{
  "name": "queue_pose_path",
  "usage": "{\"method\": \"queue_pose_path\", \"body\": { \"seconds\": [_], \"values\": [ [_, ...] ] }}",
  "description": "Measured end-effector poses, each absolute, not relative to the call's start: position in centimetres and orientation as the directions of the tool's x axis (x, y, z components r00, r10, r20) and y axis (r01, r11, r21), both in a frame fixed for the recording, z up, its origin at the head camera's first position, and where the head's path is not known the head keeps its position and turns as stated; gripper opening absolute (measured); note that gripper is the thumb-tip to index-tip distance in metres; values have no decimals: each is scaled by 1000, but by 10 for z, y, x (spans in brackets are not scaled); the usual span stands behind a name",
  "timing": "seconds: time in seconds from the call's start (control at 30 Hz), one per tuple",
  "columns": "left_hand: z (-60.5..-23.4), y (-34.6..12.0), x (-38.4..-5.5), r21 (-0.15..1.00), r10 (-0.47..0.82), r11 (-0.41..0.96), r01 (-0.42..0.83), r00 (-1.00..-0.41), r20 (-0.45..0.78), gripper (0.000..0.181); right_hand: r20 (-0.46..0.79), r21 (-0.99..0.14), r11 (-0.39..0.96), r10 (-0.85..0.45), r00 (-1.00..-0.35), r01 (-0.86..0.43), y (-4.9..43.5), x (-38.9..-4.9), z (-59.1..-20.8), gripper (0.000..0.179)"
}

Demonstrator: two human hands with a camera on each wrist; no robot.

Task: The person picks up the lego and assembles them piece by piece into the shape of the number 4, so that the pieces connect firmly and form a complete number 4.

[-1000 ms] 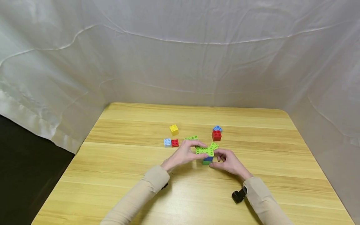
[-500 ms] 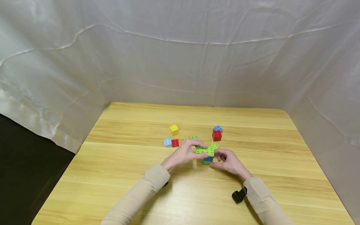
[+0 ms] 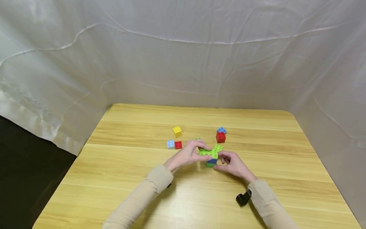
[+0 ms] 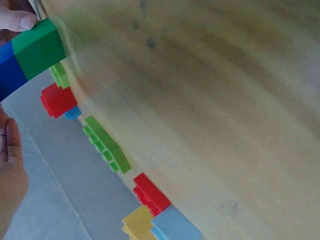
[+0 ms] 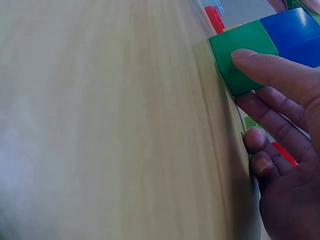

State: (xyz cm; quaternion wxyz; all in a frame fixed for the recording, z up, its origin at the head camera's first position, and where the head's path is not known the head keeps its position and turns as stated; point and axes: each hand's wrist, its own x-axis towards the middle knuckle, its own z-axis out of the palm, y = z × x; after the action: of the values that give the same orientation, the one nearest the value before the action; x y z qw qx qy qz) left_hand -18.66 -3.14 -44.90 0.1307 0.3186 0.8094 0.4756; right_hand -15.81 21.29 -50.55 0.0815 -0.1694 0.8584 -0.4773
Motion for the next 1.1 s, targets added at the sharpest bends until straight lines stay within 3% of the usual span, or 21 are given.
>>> {"method": "queue_pose_path", "body": {
  "seconds": [0.4, 1.1],
  "values": [
    [-443, -32, -186, 798, 642, 441, 412, -765, 40, 36, 18, -849, 487, -359, -933, -203, 212, -157, -504, 32],
    [-447, -32, -186, 825, 646, 370, 428, -756, 103, 35, 2, -843, 501, -364, -932, -198, 212, -157, -504, 31]
  ]
}}
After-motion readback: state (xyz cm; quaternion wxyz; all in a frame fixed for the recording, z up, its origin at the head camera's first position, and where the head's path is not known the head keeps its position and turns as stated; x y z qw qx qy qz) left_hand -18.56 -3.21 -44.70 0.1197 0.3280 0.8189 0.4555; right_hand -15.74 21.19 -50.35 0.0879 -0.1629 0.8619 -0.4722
